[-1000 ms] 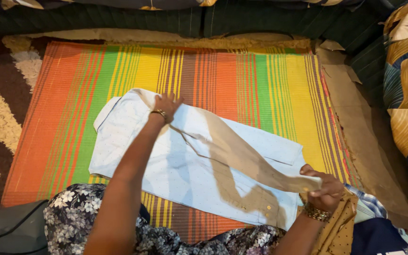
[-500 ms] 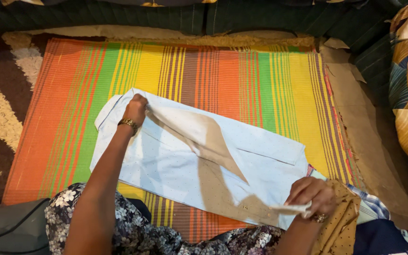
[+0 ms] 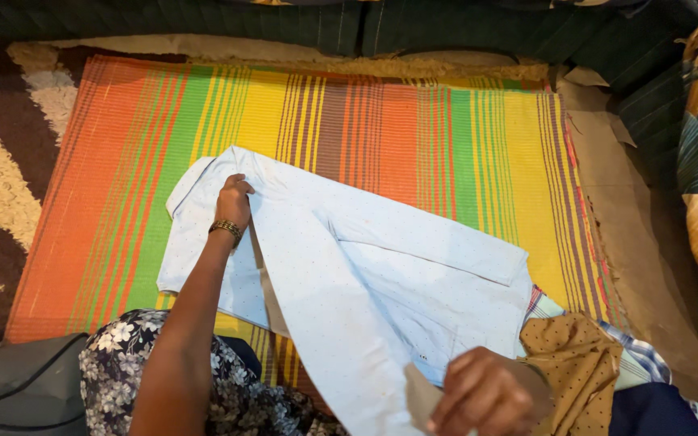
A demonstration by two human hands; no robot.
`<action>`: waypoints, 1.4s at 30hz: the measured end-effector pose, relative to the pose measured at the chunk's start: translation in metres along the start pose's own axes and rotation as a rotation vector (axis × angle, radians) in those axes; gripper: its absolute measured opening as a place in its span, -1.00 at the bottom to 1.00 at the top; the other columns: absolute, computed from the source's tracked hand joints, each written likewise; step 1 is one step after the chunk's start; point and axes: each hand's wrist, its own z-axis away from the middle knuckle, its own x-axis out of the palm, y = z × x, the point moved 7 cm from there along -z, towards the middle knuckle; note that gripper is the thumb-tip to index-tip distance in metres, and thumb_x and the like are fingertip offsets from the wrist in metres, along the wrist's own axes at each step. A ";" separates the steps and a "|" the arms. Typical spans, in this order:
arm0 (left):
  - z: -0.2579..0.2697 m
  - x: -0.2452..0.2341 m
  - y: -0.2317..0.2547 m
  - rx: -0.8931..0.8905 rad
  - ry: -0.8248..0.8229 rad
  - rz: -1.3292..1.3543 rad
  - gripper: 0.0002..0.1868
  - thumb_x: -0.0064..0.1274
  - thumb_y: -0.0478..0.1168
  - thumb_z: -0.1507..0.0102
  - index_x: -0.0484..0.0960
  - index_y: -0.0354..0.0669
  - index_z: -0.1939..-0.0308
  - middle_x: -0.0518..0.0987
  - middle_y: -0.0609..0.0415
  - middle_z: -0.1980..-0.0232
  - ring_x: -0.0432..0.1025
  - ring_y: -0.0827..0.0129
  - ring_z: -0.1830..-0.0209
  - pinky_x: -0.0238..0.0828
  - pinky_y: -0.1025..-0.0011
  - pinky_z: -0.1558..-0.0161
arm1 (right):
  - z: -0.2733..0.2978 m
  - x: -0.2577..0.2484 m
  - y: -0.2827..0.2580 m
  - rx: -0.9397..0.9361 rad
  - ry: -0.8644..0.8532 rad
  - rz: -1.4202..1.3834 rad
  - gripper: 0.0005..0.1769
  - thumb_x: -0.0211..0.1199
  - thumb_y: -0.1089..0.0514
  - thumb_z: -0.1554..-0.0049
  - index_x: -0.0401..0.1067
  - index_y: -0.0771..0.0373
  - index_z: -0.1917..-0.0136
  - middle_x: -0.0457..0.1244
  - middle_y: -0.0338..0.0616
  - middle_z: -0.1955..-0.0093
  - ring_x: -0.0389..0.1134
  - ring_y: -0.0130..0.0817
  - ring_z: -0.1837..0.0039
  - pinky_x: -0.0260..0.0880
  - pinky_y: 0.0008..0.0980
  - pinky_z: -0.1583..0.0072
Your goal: The person folds a white long-sleeved shirt on a colorful striped mat. They smooth the fabric, fold the sleeves inward, fold the shirt in half lengthwise, and then fold it into a compact square. Finally, they place the folded shirt into a grey bag.
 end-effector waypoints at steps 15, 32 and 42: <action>0.002 0.008 0.015 -0.118 -0.118 -0.222 -0.67 -0.09 -0.53 -0.11 0.72 -0.38 0.13 0.32 -0.42 -0.43 0.27 -0.26 -0.35 0.27 0.08 -0.31 | -0.088 0.046 0.054 0.187 0.067 -0.076 -0.51 0.00 -0.04 -0.49 0.56 0.33 0.05 0.43 0.08 -0.16 0.53 -0.10 -0.09 0.55 -0.28 -0.04; 0.099 0.030 0.160 0.484 -1.087 -0.089 -0.38 -0.34 0.09 -0.41 0.17 0.05 -0.53 -0.01 0.22 -0.66 -0.14 0.39 -0.65 -0.22 0.05 -0.51 | -0.024 0.010 0.043 0.197 0.297 0.069 -0.57 0.02 0.05 -0.46 0.68 0.21 0.00 0.52 0.07 0.00 0.62 -0.14 -0.02 0.51 -0.25 0.07; 0.040 0.072 0.076 -0.237 -1.028 0.514 -0.38 -0.40 0.23 -0.43 0.64 0.04 -0.24 0.61 -0.01 -0.28 0.47 0.22 -0.30 0.30 0.25 -0.34 | 0.234 -0.084 0.036 0.240 1.613 0.436 -0.69 0.14 0.60 -0.31 0.51 0.53 -0.28 0.33 -0.05 0.00 0.26 -0.51 0.11 0.25 -0.53 0.06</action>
